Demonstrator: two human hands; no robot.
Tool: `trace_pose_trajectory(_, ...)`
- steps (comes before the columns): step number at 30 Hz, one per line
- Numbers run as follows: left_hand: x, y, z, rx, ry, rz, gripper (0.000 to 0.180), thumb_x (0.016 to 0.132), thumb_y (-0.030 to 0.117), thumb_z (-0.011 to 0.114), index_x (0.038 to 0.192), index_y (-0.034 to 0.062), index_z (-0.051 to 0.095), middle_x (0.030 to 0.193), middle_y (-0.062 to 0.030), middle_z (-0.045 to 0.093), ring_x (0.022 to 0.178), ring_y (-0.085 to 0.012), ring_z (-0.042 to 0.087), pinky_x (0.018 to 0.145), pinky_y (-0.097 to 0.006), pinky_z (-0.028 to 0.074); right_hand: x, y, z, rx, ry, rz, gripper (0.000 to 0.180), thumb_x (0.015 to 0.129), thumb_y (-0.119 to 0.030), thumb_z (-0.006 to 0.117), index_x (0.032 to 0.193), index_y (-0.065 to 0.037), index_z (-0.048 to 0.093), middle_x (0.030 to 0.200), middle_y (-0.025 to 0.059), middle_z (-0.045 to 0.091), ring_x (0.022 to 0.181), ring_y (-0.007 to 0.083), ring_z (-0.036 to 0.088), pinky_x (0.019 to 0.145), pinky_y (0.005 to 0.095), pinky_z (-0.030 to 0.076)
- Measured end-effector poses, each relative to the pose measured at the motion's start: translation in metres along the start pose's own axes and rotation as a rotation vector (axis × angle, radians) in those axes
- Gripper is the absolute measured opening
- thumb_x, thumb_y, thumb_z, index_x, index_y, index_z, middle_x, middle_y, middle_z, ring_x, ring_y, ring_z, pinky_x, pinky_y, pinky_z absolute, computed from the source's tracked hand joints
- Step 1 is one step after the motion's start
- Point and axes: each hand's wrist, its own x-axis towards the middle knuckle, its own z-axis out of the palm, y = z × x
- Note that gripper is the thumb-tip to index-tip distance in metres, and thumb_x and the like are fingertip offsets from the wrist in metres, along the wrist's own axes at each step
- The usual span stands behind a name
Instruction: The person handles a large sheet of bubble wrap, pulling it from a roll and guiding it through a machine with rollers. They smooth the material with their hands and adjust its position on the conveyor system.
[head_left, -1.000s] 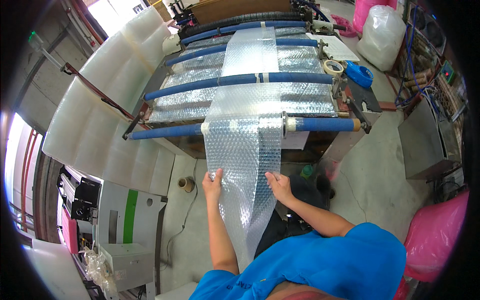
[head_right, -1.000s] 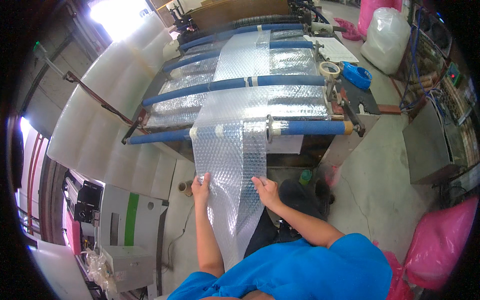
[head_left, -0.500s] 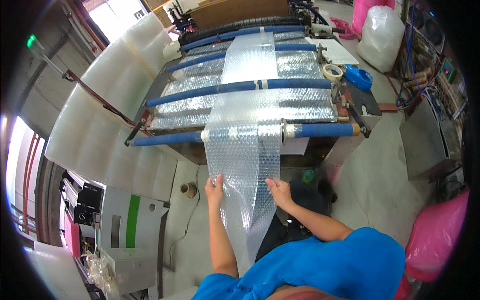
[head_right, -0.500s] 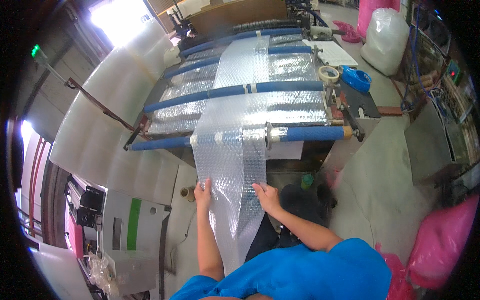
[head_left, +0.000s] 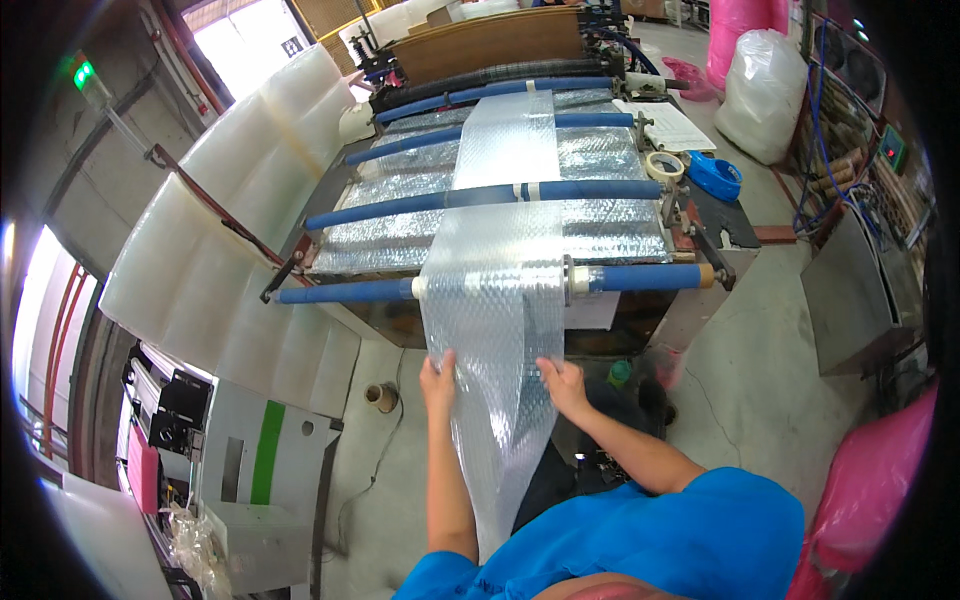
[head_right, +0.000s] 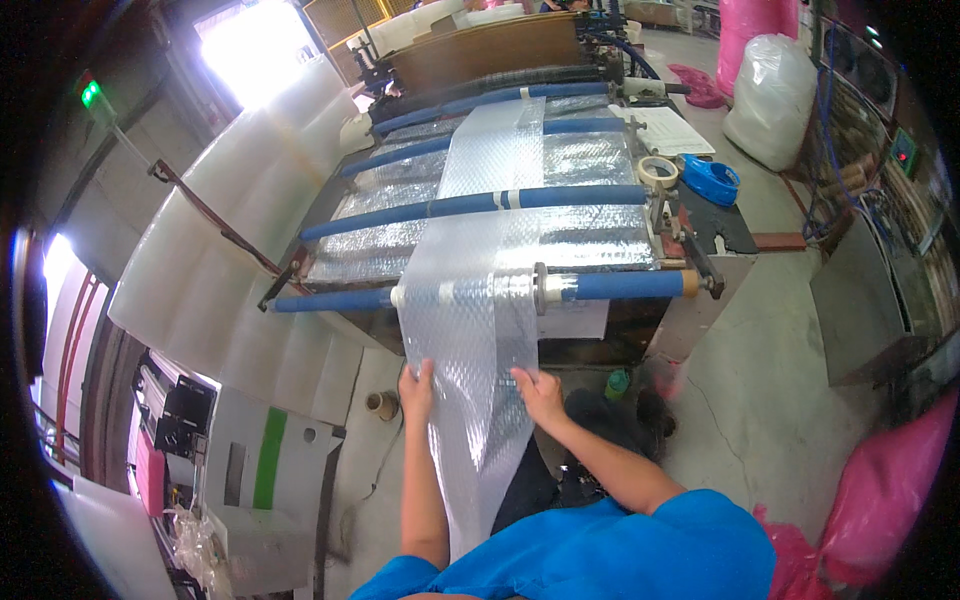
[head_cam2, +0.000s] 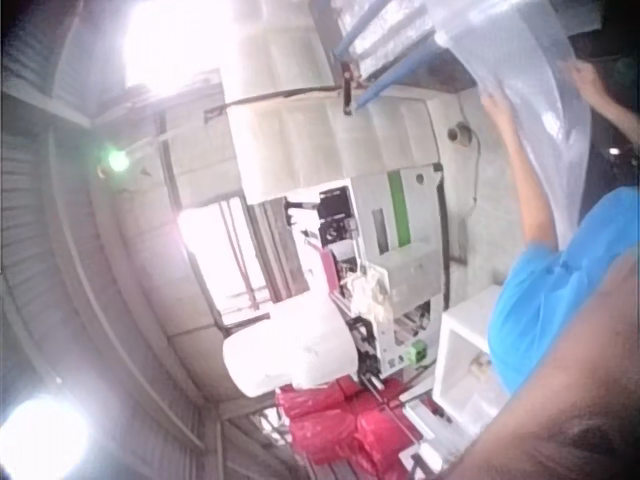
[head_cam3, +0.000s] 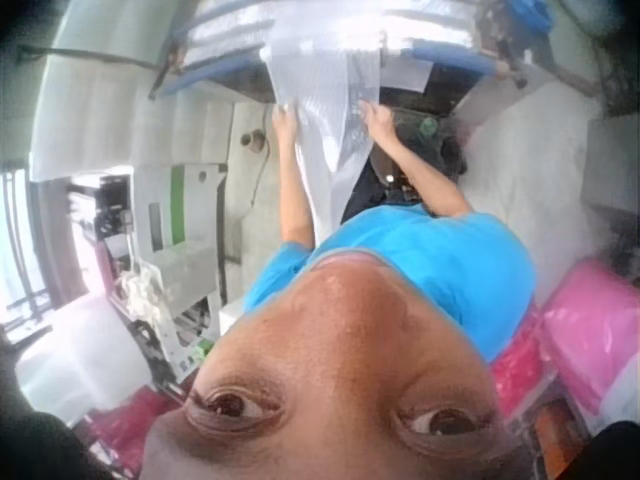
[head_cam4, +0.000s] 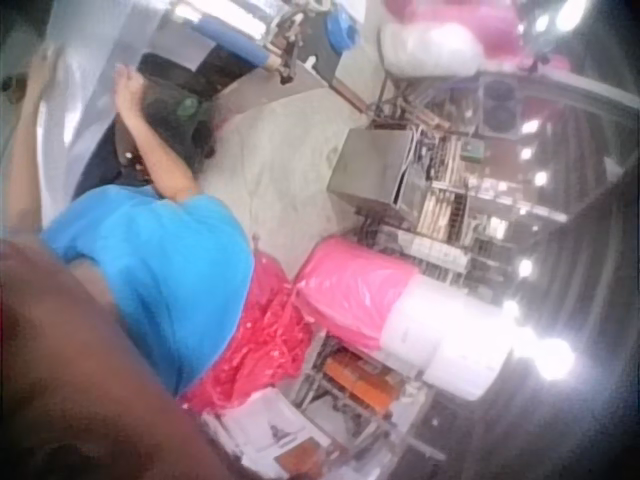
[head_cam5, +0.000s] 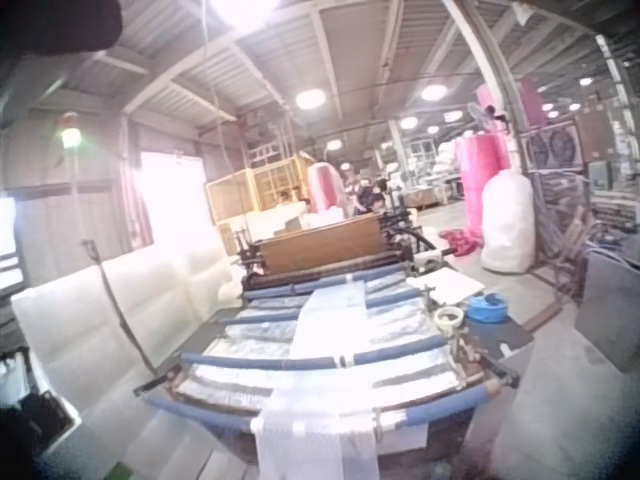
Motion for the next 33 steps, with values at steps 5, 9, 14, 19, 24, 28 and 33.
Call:
trace_pose_trajectory(5, 0.049, 0.021, 0.015, -0.116, 0.039, -0.029, 0.044, 0.070, 0.039, 0.064, 0.080, -0.0027, 0.053, 0.074, -0.0097, 0.058, 0.067, -0.0160, 0.052, 0.063, -0.029, 0.042, 0.042, -0.046, 0.000, 0.018, 0.128, -0.057, 0.038, 0.076, -0.034, 0.059, 0.062, 0.000, 0.055, 0.050, 0.0024, 0.050, 0.047, 0.0092, 0.047, 0.046, 0.0253, 0.037)
trace_pose_trajectory(9, 0.050, 0.033, 0.012, -0.045, 0.042, -0.098, 0.050, 0.061, 0.042, 0.070, 0.079, -0.0021, 0.053, 0.074, -0.0094, 0.058, 0.067, -0.0167, 0.053, 0.062, -0.029, 0.042, 0.037, -0.047, 0.002, 0.056, 0.154, -0.050, 0.038, 0.075, -0.034, 0.059, 0.062, 0.001, 0.054, 0.052, 0.0027, 0.051, 0.048, 0.0091, 0.046, 0.047, 0.0250, 0.037)
trace_pose_trajectory(14, 0.014, 0.021, 0.003, 0.052, 0.045, -0.055, 0.051, 0.058, 0.044, 0.072, 0.075, -0.0011, 0.054, 0.071, -0.0082, 0.058, 0.066, -0.0165, 0.053, 0.063, -0.029, 0.043, 0.003, -0.026, 0.004, -0.021, 0.090, 0.054, 0.037, 0.075, -0.033, 0.059, 0.061, 0.000, 0.054, 0.050, 0.0031, 0.050, 0.048, 0.0096, 0.046, 0.047, 0.0262, 0.037)
trace_pose_trajectory(19, -0.020, 0.024, -0.014, -0.007, 0.138, -0.077, 0.040, 0.066, 0.036, 0.069, 0.075, -0.0007, 0.055, 0.067, -0.0050, 0.057, 0.061, -0.0119, 0.050, 0.059, -0.026, 0.042, -0.031, -0.019, 0.005, 0.033, -0.065, 0.170, 0.034, 0.079, -0.032, 0.057, 0.062, -0.003, 0.053, 0.054, 0.0001, 0.049, 0.049, 0.0058, 0.044, 0.045, 0.0212, 0.035)
trace_pose_trajectory(24, -0.020, 0.072, -0.059, -0.114, 0.071, -0.121, 0.025, 0.075, 0.023, 0.063, 0.076, -0.0008, 0.056, 0.065, -0.0003, 0.054, 0.057, -0.0066, 0.044, 0.053, -0.022, 0.038, -0.058, -0.085, -0.003, 0.372, -0.218, 0.297, 0.040, 0.080, -0.035, 0.053, 0.059, -0.002, 0.054, 0.052, 0.0018, 0.050, 0.048, 0.0074, 0.046, 0.045, 0.0226, 0.037)
trace_pose_trajectory(28, -0.014, 0.020, -0.035, -0.269, 0.083, -0.101, 0.028, 0.076, 0.025, 0.062, 0.076, -0.0017, 0.057, 0.066, -0.0005, 0.055, 0.059, -0.0067, 0.045, 0.054, -0.023, 0.038, -0.051, -0.037, 0.002, 0.311, -0.176, 0.269, 0.041, 0.080, -0.038, 0.052, 0.061, -0.002, 0.055, 0.053, 0.0020, 0.051, 0.047, 0.0075, 0.046, 0.044, 0.0232, 0.037)
trace_pose_trajectory(33, -0.003, -0.016, 0.018, 0.040, 0.180, -0.016, 0.043, 0.079, 0.039, 0.053, 0.080, -0.0035, 0.055, 0.064, -0.0103, 0.055, 0.060, -0.0155, 0.049, 0.057, -0.029, 0.040, -0.001, 0.016, -0.001, -0.193, -0.055, -0.032, 0.041, 0.080, -0.041, 0.049, 0.070, -0.002, 0.057, 0.056, 0.0109, 0.055, 0.054, 0.0213, 0.055, 0.052, 0.0325, 0.042)
